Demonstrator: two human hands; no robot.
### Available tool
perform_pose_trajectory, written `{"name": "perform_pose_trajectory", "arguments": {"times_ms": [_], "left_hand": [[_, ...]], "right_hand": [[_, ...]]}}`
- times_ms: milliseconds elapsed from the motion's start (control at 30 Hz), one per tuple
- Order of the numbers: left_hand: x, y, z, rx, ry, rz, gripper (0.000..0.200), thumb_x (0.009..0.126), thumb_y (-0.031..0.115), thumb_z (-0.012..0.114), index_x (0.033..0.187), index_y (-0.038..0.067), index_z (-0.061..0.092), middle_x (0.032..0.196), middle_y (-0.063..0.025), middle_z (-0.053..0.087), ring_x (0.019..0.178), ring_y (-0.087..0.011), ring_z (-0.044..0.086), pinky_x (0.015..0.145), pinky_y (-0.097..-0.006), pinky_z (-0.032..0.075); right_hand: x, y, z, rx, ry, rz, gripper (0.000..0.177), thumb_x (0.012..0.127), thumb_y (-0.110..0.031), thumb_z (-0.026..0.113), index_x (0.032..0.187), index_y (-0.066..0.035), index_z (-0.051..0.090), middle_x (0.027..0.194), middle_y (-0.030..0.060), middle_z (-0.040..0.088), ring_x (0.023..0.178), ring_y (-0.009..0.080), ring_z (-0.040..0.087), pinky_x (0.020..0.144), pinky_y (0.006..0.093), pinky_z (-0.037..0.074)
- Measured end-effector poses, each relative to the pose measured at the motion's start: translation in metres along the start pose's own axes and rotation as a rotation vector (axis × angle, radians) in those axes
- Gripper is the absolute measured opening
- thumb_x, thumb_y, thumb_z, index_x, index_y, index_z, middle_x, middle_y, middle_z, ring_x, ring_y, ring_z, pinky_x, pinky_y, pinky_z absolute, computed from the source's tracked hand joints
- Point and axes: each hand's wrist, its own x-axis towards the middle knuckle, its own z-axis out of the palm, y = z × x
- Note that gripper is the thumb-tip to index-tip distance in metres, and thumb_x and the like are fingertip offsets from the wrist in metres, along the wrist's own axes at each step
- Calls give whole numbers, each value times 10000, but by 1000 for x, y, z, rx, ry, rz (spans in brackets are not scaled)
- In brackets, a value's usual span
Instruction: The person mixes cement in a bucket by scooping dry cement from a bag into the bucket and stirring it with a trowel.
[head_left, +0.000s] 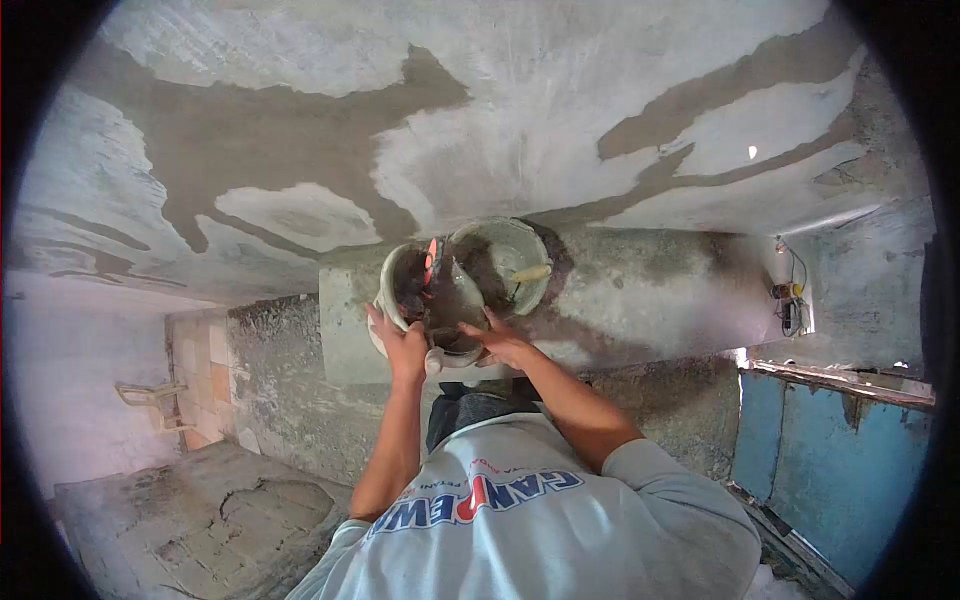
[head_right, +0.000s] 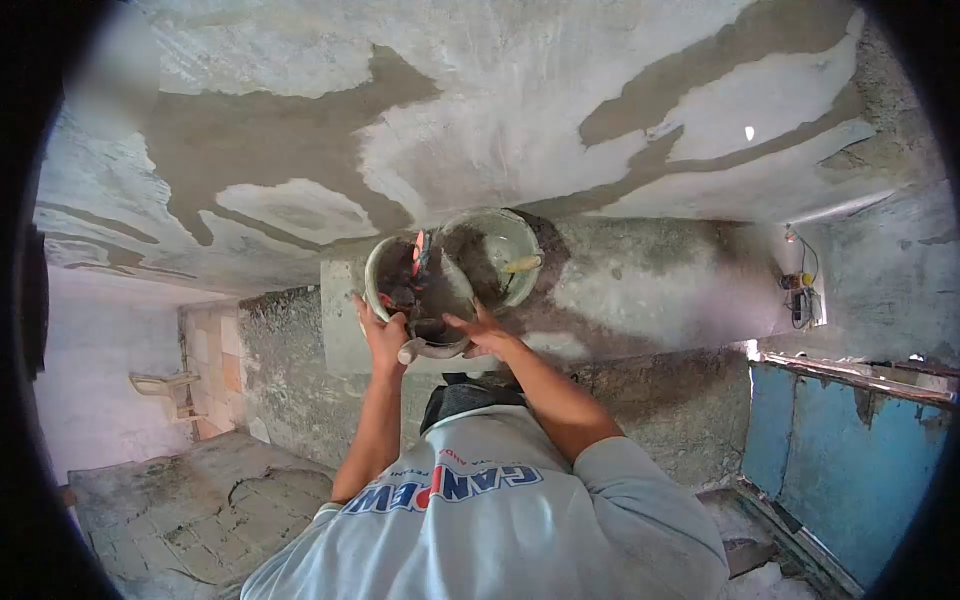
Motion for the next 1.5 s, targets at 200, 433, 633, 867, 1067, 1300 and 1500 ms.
{"name": "perform_pose_trajectory", "arguments": {"times_ms": [200, 433, 633, 867, 1067, 1300, 1500], "left_hand": [[6, -30, -41, -644, -42, -279, 695, 772, -107, 529, 1457, -20, 445, 1240, -133, 636, 1048, -242, 653, 930, -356, 528], [-3, -147, -75, -1001, 39, -402, 582, 806, -87, 495, 1380, 4, 508, 1112, -98, 640, 897, -229, 665, 814, -379, 590], [11, -236, -66, -1205, 123, -457, 244, 807, -38, 519, 1028, 37, 589, 867, -37, 622, 726, -182, 635, 737, -350, 581], [4, -281, -37, -1381, 114, -574, 420, 807, -16, 596, 1227, -2, 595, 1041, -83, 656, 896, -229, 661, 851, -378, 555], [-40, -243, -54, -1650, 195, -611, 598, 1024, 337, 602, 1522, 48, 440, 1410, -140, 580, 1289, -286, 583, 1043, -392, 512], [-138, -221, -35, -592, -769, -1060, 623, 1013, 348, 633, 1524, 23, 486, 1430, -130, 623, 1324, -289, 567, 1106, -385, 441], [-52, -83, 52, -816, -729, -1101, 919, 1010, 444, 657, 1674, 136, 102, 1667, -160, 303, 1440, -397, 416, 1076, -507, 464]], "right_hand": [[-10, -33, -11, -432, 131, -132, 919, 897, -541, 742, 1572, -74, 329, 1444, 222, 582, 1008, 431, 723, 893, 513, 597], [29, -89, -91, -1900, 499, -488, 259, 941, -265, 635, 1096, -124, 786, 1185, 79, 734, 1195, 294, 630, 1033, 451, 410], [68, -80, -77, -2207, 226, -262, 303, 992, -248, 532, 1079, -146, 804, 1198, 89, 739, 1217, 249, 622, 1014, 427, 377], [41, -130, -61, -1999, 162, -147, 235, 859, -143, 639, 1032, -79, 784, 1072, 159, 768, 1007, 327, 749, 821, 473, 596], [86, -134, -38, -2065, 372, -350, 190, 881, -146, 645, 978, -48, 776, 1027, 188, 764, 962, 338, 759, 785, 487, 611], [90, -69, -23, -1855, 223, -207, 219, 888, -128, 621, 1022, -26, 762, 1131, 198, 740, 987, 365, 750, 860, 491, 599], [47, -104, -52, -1785, 441, -198, 250, 894, -167, 604, 1050, -37, 749, 1047, 211, 740, 1002, 396, 735, 858, 526, 589]]}}
